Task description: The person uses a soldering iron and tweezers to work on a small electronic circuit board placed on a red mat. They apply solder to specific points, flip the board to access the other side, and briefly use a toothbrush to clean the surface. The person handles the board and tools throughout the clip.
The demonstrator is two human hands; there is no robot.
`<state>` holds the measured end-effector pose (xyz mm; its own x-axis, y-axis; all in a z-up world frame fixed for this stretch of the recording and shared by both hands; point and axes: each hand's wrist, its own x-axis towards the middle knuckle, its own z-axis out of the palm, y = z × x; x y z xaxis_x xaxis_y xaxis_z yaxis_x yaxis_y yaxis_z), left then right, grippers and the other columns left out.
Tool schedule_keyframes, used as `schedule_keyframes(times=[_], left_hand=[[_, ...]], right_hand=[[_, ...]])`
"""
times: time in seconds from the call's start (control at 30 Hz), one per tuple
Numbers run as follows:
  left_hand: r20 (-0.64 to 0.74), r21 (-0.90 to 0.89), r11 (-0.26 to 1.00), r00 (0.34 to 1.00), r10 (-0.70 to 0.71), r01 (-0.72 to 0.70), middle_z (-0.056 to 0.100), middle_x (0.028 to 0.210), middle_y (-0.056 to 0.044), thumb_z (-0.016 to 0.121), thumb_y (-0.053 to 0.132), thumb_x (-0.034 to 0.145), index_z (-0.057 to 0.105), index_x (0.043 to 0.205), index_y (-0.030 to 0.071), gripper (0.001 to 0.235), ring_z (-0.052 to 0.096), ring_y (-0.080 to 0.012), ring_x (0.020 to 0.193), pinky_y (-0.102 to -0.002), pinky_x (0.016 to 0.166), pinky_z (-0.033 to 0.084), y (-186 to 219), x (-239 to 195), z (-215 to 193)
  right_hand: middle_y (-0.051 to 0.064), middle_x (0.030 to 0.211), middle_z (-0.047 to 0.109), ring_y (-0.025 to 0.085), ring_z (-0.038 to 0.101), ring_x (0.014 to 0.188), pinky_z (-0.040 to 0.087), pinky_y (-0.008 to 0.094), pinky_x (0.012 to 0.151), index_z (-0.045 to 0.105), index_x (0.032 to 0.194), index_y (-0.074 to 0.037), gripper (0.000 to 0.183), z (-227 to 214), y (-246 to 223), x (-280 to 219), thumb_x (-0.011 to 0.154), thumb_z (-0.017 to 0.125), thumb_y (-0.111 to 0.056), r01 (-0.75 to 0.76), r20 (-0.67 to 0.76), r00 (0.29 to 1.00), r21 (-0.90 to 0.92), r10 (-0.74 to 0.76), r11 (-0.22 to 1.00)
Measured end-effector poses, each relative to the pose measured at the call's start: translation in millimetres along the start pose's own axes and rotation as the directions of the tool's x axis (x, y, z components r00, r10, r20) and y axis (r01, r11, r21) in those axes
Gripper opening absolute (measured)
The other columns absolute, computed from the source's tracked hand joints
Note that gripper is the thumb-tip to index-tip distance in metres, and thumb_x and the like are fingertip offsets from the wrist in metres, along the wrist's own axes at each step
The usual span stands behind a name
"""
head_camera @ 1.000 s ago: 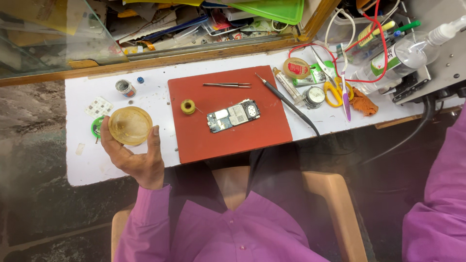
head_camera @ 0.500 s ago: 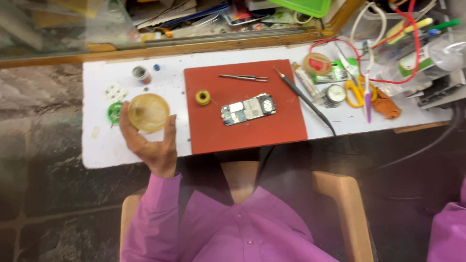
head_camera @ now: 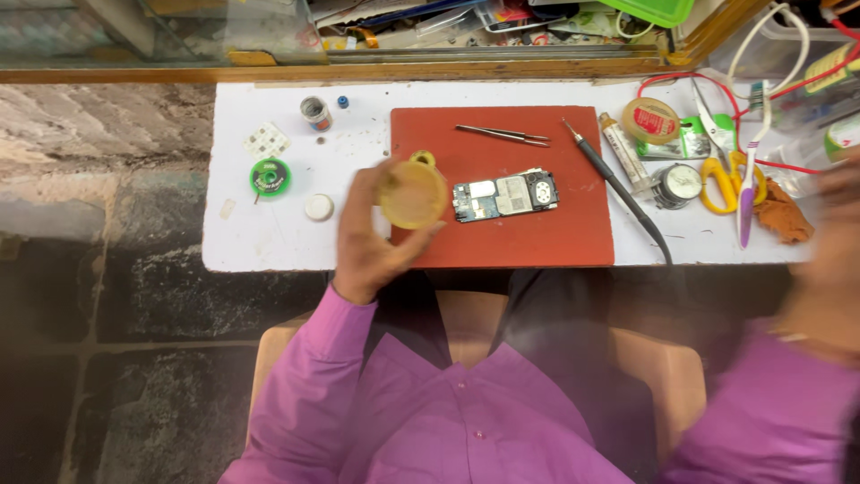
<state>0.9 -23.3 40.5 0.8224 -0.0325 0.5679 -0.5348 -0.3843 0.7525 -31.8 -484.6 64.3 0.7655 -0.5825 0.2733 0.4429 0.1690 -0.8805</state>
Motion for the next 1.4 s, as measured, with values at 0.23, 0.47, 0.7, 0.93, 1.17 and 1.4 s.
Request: schedule_keyframes(times=[0.23, 0.47, 0.7, 0.93, 1.17, 1.4], left_hand=[[0.186, 0.008, 1.000, 0.983, -0.002, 0.001, 0.062, 0.125, -0.015, 0.090, 0.019, 0.076, 0.053, 0.141, 0.005, 0.076, 0.064, -0.0334, 0.118, -0.040, 0.101, 0.054, 10.0, 11.5, 16.1], [0.136, 0.086, 0.996, 0.990, -0.022, 0.011, 0.061, 0.137, -0.017, 0.087, 0.016, 0.079, 0.049, 0.144, 0.005, 0.076, 0.061, -0.0365, 0.129, -0.041, 0.108, 0.052, -2.9, 10.2, 21.2], [0.004, 0.056, 0.997, 0.998, -0.058, 0.058, 0.059, 0.145, -0.019, 0.080, 0.007, 0.086, 0.041, 0.152, 0.005, 0.077, 0.063, -0.0360, 0.132, -0.040, 0.110, 0.054, -9.8, 2.9, 25.8], [0.019, 0.092, 0.995, 1.000, 0.024, -0.026, 0.061, 0.140, -0.018, 0.081, 0.005, 0.081, 0.041, 0.152, 0.006, 0.081, 0.064, -0.0355, 0.127, -0.040, 0.106, 0.055, -7.3, 1.3, 24.6], [0.026, 0.153, 0.984, 0.996, 0.090, -0.093, 0.064, 0.115, -0.013, 0.082, 0.003, 0.078, 0.045, 0.149, 0.008, 0.080, 0.067, -0.0324, 0.103, -0.040, 0.089, 0.056, -2.2, 2.5, 23.8], [0.027, 0.158, 0.981, 0.994, 0.107, -0.110, 0.062, 0.109, -0.012, 0.080, 0.002, 0.077, 0.046, 0.148, 0.010, 0.080, 0.065, -0.0315, 0.098, -0.041, 0.086, 0.055, -0.8, 2.9, 23.9]], right_hand=[[0.016, 0.098, 0.071, 0.024, 0.067, 0.087, 0.057, 0.037, 0.084, 0.068, 0.101, -0.004, 0.012, 131.7, 50.3, -86.3, 0.094, 0.074, 0.002, -0.529, 0.446, 0.821, 0.360, 0.356, 0.769], [0.017, 0.096, 0.073, 0.023, 0.071, 0.084, 0.060, 0.035, 0.080, 0.068, 0.117, -0.008, 0.031, 179.0, 52.8, -108.1, 0.091, 0.070, 0.008, -0.486, 0.455, 0.825, 0.270, 0.335, 0.831], [0.013, 0.105, 0.074, 0.020, 0.075, 0.093, 0.065, 0.032, 0.089, 0.072, 0.113, 0.006, 0.018, 195.7, 53.1, -114.0, 0.096, 0.073, 0.009, -0.214, 0.435, 0.879, -0.004, 0.195, 0.977], [0.009, 0.100, 0.074, 0.016, 0.069, 0.083, 0.056, 0.027, 0.072, 0.074, 0.108, 0.003, 0.015, 210.1, 52.9, -117.0, 0.094, 0.080, 0.004, 0.357, 0.574, 0.816, -0.412, -0.065, 0.838], [0.011, 0.095, 0.069, 0.025, 0.068, 0.086, 0.055, 0.034, 0.071, 0.073, 0.101, 0.000, 0.015, 221.7, 55.7, -115.3, 0.089, 0.081, 0.004, 0.698, 0.735, 0.636, -0.420, -0.233, 0.581], [0.009, 0.096, 0.067, 0.025, 0.067, 0.088, 0.055, 0.036, 0.075, 0.072, 0.099, -0.001, 0.014, 228.9, 61.6, -113.2, 0.089, 0.081, 0.005, 0.795, 0.784, 0.546, -0.375, -0.294, 0.478]])
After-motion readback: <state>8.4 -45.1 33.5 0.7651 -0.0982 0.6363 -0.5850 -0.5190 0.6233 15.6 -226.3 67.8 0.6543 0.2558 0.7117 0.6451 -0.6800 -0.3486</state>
